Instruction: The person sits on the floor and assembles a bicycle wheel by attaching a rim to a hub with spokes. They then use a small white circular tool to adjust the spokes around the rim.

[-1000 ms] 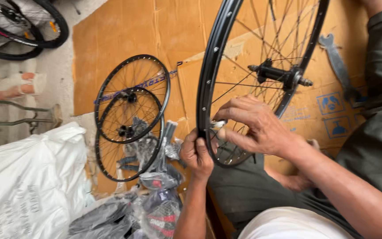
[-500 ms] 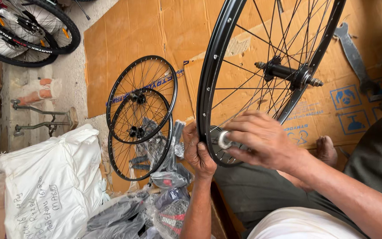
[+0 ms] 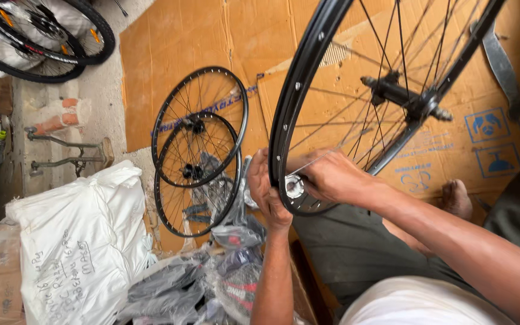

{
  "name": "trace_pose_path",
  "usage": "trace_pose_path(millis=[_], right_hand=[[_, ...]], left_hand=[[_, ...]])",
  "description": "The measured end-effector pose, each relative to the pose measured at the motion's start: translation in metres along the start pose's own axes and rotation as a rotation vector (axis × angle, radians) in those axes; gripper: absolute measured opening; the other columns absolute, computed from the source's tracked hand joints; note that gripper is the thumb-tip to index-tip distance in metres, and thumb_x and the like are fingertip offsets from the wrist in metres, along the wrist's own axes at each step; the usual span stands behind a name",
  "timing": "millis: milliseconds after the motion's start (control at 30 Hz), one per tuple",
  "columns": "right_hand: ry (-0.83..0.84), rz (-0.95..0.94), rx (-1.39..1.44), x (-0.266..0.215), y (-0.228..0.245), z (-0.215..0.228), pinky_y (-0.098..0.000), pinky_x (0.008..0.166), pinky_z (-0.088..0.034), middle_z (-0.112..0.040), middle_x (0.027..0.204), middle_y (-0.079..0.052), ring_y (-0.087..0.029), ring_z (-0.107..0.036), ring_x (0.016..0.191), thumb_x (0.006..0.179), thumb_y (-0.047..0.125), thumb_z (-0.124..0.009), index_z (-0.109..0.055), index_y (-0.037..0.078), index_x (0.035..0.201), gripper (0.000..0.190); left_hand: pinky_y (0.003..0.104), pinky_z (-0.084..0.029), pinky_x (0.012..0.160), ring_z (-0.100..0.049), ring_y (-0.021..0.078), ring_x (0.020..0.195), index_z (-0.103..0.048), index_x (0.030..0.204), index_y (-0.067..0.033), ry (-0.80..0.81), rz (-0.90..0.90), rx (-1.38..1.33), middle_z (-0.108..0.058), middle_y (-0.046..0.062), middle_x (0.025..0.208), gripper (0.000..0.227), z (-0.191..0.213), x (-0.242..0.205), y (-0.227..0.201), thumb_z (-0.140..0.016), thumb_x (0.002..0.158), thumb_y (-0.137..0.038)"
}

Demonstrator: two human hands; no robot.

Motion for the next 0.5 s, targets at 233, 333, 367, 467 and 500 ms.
trace_pose_path(millis=[233,333,367,467,500], right_hand=[[-0.016,0.023,0.077,-0.006,-0.010,-0.010,-0.0443,0.079,-0.054,-0.073,0.098,-0.014,-0.035,-0.070,0.094,0.083,0.018,-0.078,-0.067,0.003,0.103,0.028],[-0.035,0.045,-0.056,0.000,-0.012,-0.009,-0.0438,0.079,-0.055,-0.074,0.097,-0.013,-0.035,-0.070,0.091,0.079,0.018,-0.078,-0.072,0.007,0.108,0.032],[-0.017,0.075,-0.049,0.000,-0.011,-0.009,-0.0433,0.078,-0.055,-0.075,0.097,-0.013,-0.034,-0.071,0.089,0.077,0.018,-0.078,-0.075,0.009,0.106,0.031],[-0.131,0.371,0.122,-0.011,0.000,0.002,-0.0464,0.081,-0.048,-0.072,0.113,-0.018,-0.039,-0.069,0.098,0.078,0.026,-0.084,-0.068,0.012,0.098,0.029],[-0.072,0.148,0.129,-0.010,-0.002,-0.005,-0.0456,0.078,-0.050,-0.071,0.106,-0.016,-0.036,-0.070,0.092,0.077,0.029,-0.084,-0.065,0.011,0.104,0.037]], left_hand=[[0.044,-0.044,0.117,-0.055,0.0298,0.135,-0.034,0.153,0.0038,-0.048,0.022,-0.083,-0.051,0.019,0.145,0.092,0.002,0.005,0.003,-0.063,0.099,-0.064],[0.046,-0.046,0.118,-0.055,0.0299,0.134,-0.035,0.154,0.0032,-0.056,0.027,-0.118,-0.052,0.019,0.144,0.093,0.002,0.008,-0.002,-0.067,0.097,-0.063],[0.046,-0.046,0.119,-0.055,0.0298,0.135,-0.035,0.153,0.0027,-0.054,0.035,-0.131,-0.051,0.019,0.144,0.093,0.004,0.007,-0.001,-0.068,0.096,-0.063],[0.044,-0.049,0.109,-0.055,0.0287,0.131,-0.034,0.154,0.0022,-0.086,0.069,-0.187,-0.050,0.019,0.144,0.096,0.005,0.009,0.007,-0.070,0.094,-0.063],[0.043,-0.051,0.104,-0.054,0.0282,0.129,-0.034,0.154,0.0022,-0.096,0.096,-0.203,-0.050,0.019,0.144,0.097,0.007,0.005,0.007,-0.071,0.093,-0.063]])
Point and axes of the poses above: each hand's wrist, its own x-axis towards the middle knuckle, its own z-axis out of the back of the hand, y = z × x, the point moved 2 cm from there along x, towards the middle knuckle
